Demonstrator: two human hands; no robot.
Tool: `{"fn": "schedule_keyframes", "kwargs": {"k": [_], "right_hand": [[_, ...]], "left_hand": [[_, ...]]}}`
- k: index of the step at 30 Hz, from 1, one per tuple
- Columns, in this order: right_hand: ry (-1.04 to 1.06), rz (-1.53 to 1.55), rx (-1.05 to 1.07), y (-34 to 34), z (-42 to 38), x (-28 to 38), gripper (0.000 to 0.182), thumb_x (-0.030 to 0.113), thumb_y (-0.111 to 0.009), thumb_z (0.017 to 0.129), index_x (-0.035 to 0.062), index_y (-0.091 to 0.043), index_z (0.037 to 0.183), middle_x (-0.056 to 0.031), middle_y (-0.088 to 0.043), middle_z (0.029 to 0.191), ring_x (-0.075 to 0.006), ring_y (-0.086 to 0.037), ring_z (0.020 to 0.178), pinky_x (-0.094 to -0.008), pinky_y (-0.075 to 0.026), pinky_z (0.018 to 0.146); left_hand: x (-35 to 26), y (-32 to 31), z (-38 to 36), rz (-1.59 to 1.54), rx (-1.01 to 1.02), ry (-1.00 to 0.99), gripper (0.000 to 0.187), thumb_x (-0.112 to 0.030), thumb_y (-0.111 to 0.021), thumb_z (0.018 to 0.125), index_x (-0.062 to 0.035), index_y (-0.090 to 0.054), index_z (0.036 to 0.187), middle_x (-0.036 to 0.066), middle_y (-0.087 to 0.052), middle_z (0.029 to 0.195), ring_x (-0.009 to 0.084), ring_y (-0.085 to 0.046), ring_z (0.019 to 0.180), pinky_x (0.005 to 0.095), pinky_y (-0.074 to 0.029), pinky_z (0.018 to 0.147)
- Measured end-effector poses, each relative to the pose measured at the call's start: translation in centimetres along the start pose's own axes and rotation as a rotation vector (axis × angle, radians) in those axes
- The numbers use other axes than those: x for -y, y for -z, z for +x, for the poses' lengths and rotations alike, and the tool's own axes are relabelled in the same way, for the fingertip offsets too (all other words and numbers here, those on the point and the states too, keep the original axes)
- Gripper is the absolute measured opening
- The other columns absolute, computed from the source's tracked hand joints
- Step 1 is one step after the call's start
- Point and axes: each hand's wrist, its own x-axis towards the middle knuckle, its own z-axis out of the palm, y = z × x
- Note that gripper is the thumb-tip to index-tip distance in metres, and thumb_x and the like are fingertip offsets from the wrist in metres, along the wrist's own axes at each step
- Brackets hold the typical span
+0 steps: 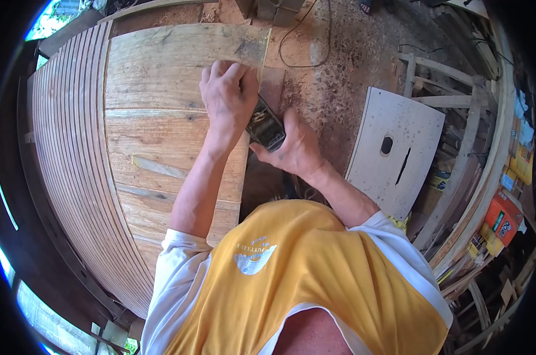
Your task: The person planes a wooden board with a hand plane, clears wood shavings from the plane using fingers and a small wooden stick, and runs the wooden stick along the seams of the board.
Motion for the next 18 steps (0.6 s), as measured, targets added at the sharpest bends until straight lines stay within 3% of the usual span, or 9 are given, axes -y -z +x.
{"fn": "schedule_keyframes", "kwargs": {"k": [3,5,7,10,12,13,14,15,18], "right_hand": [[-0.028,0.013,0.039,1.5,4.6,-1.9,0.069,0.046,-0.09,0.069,-0.0018,-0.054,0.105,-0.0193,-0.067,0.088,-0.0329,-0.071,0.075,-0.0395,-0.06,0.07],[-0.168,-0.005,0.127,3.8,9.3,-1.9,0.067,0.05,-0.088,0.076,-0.0006,-0.053,0.104,-0.0188,-0.07,0.09,-0.0292,-0.072,0.072,-0.0373,-0.062,0.063],[-0.202,-0.009,0.109,4.2,14.0,-3.3,0.068,0.053,-0.085,0.078,-0.0009,-0.053,0.105,-0.0182,-0.07,0.09,-0.0263,-0.072,0.072,-0.0347,-0.064,0.064],[-0.023,-0.107,-0.038,3.0,14.6,-4.4,0.073,0.054,-0.085,0.078,-0.0021,-0.052,0.11,-0.0199,-0.069,0.092,-0.0256,-0.073,0.074,-0.0331,-0.064,0.064],[-0.209,-0.016,0.071,2.5,10.8,-2.1,0.072,0.05,-0.086,0.077,-0.0009,-0.048,0.111,-0.021,-0.068,0.094,-0.0273,-0.073,0.077,-0.033,-0.063,0.062],[-0.205,0.028,0.086,1.5,8.6,-2.1,0.067,0.046,-0.087,0.076,0.0006,-0.049,0.108,-0.0201,-0.069,0.093,-0.0279,-0.074,0.078,-0.0336,-0.063,0.063],[-0.15,0.027,0.041,1.0,6.4,-1.6,0.065,0.044,-0.088,0.075,0.0004,-0.05,0.105,-0.0198,-0.069,0.091,-0.0277,-0.074,0.077,-0.0338,-0.063,0.063],[0.034,-0.035,-0.155,0.4,5.6,-1.2,0.067,0.047,-0.087,0.073,-0.0025,-0.054,0.104,-0.0172,-0.07,0.085,-0.0281,-0.073,0.069,-0.0378,-0.061,0.059],[-0.163,0.014,0.018,1.8,8.6,-2.2,0.069,0.049,-0.088,0.073,-0.0023,-0.054,0.105,-0.0167,-0.07,0.084,-0.0283,-0.073,0.071,-0.0379,-0.061,0.062]], "left_hand": [[0.9,-2.4,4.2,0.016,-0.022,-0.027,0.015,-0.021,-0.071,0.088,-0.0076,-0.076,0.086,0.013,-0.07,0.088,0.0368,-0.064,0.089,0.0459,-0.05,0.084],[2.2,-5.1,9.4,-0.06,-0.118,-0.173,0.017,-0.021,-0.067,0.087,-0.0081,-0.075,0.08,0.015,-0.07,0.087,0.0391,-0.064,0.084,0.0486,-0.05,0.079],[1.5,-6.2,14.1,-0.079,-0.144,-0.092,0.014,-0.015,-0.067,0.084,-0.0036,-0.074,0.08,0.02,-0.068,0.082,0.0413,-0.065,0.082,0.0501,-0.053,0.077],[1.6,-6.3,14.6,0.006,-0.184,-0.144,0.014,-0.015,-0.067,0.084,-0.0036,-0.074,0.078,0.021,-0.068,0.081,0.0417,-0.066,0.081,0.0508,-0.053,0.076],[2.2,-5.9,11.3,-0.031,-0.188,-0.224,0.017,-0.022,-0.067,0.087,-0.0093,-0.076,0.08,0.015,-0.07,0.087,0.039,-0.064,0.083,0.0487,-0.05,0.079],[2.6,-5.3,9.1,-0.01,-0.115,-0.174,0.016,-0.021,-0.067,0.086,-0.0097,-0.076,0.08,0.015,-0.07,0.085,0.0387,-0.064,0.082,0.0489,-0.051,0.077],[1.9,-4.2,7.1,0.005,-0.046,-0.119,0.014,-0.022,-0.071,0.087,-0.009,-0.077,0.085,0.015,-0.072,0.088,0.0367,-0.066,0.083,0.0465,-0.051,0.081],[1.4,-3.8,6.3,0.0,-0.071,-0.142,0.013,-0.021,-0.071,0.087,-0.0098,-0.078,0.086,0.015,-0.071,0.086,0.0367,-0.066,0.083,0.0464,-0.052,0.081],[2.2,-5.1,9.9,-0.045,-0.041,-0.149,0.017,-0.023,-0.068,0.087,-0.0088,-0.076,0.082,0.017,-0.071,0.085,0.0382,-0.067,0.082,0.0479,-0.053,0.079]]}}
